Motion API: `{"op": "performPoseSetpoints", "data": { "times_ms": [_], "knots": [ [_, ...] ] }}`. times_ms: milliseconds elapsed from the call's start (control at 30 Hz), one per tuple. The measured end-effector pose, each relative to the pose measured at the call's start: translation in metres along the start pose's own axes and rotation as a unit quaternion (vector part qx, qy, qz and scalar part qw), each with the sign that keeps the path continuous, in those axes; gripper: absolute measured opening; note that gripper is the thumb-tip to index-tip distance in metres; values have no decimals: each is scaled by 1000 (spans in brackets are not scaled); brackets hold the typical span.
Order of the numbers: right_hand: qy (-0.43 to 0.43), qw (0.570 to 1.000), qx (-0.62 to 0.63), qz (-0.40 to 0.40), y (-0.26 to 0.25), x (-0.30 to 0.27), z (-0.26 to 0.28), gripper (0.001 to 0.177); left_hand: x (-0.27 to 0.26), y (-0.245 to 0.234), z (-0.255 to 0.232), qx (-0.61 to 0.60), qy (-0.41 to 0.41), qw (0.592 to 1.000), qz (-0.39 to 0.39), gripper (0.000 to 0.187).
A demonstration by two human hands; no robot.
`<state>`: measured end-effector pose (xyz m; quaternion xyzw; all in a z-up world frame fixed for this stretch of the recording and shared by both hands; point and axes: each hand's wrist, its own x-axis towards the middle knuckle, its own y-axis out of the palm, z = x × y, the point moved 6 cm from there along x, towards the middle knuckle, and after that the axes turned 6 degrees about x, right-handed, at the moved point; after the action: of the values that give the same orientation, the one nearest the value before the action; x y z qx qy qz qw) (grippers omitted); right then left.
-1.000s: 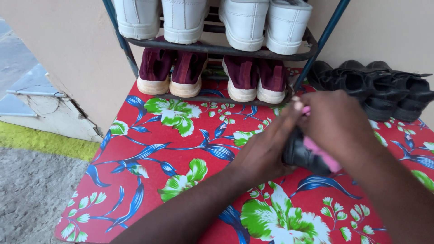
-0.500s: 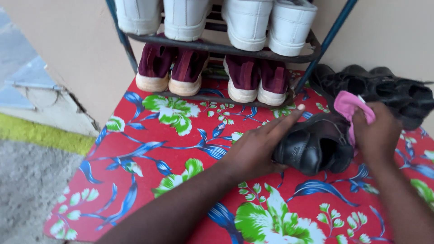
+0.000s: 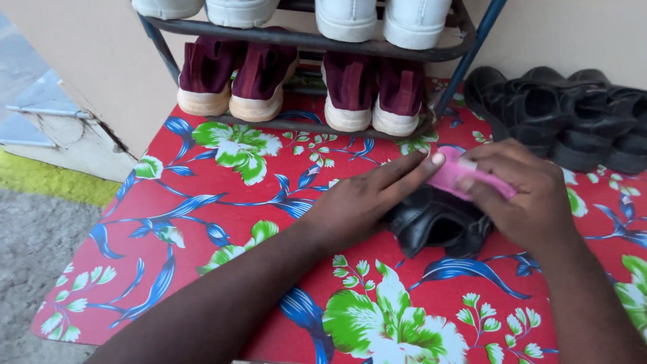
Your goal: The person wipes the exterior of several white and black shoes with a pink cloth on a floral-patterned surface. The person handles each shoe one at a time, wiping the upper and sides, then places the shoes on a nearby metal shoe rack.
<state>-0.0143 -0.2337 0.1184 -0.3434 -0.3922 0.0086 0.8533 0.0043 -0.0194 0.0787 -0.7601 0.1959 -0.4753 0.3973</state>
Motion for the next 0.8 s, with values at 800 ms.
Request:
{"op": "performPoseSetpoints", "data": {
  "times_ms": [800],
  "knots": [
    [128,976,-58,-167,-34,-23,-55,22,3,-13,-6,14,-22,998,-60,86]
  ]
}}
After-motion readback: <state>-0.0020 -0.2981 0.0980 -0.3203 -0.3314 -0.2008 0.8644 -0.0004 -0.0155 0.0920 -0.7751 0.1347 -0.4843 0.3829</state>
